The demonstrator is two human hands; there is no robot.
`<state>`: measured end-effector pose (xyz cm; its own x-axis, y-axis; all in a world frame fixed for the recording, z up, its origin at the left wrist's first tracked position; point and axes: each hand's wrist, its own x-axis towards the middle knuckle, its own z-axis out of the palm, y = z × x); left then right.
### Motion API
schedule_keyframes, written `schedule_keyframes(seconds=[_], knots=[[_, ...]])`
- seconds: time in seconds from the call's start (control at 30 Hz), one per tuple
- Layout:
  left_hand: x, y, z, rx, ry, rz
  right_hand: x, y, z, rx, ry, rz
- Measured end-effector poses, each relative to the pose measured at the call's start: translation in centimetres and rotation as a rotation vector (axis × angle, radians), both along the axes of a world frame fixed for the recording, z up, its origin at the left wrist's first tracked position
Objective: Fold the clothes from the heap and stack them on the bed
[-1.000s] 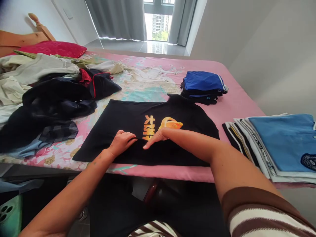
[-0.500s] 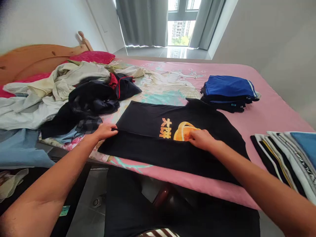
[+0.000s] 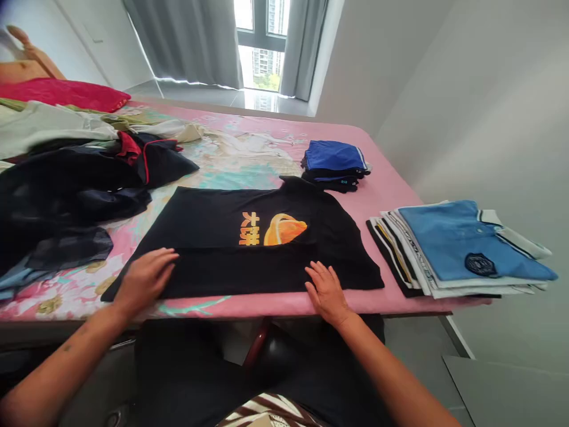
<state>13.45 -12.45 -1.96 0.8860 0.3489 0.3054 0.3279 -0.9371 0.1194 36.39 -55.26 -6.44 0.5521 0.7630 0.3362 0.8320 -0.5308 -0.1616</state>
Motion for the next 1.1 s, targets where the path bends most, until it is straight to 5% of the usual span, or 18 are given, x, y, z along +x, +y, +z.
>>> schedule_keyframes(seconds=[0.07,0.2,0.3,0.4,0.5,0.67,0.9,1.1], knots=[[-0.5,-2.3,-1.4,0.008,0.059,-0.125,1.6,-2.5,-0.4,-0.055,-0.029,-0.14],[-2.0,-3.4,-3.5,0.044,0.136,-0.01,4.6,-7.7,-1.0,-0.097,-0.031,-0.425],[-1.2,-3.4,-3.1,0.018,0.113,0.028,5.1,-9.3,-0.2,-0.002,-0.031,-0.595],[2.2,-6.9,-1.1,-0.038,0.03,-0.117,3.6,-7.5,1.4,0.185,-0.025,-0.419],[7.3,-13.8,1.1,-0.128,0.015,-0.397,1.7,-4.2,2.7,0.348,0.054,-0.11],[14.7,-22.8,2.3,-0.171,0.133,-0.731,2.8,-2.3,2.5,0.374,0.098,0.062],[22.4,-24.5,1.5,-0.162,0.064,-0.504,6.4,-5.2,-0.1,0.375,0.05,-0.147],[28.3,-24.0,1.6,-0.624,0.008,-0.153,6.1,-5.0,0.1,0.408,0.069,-0.137]])
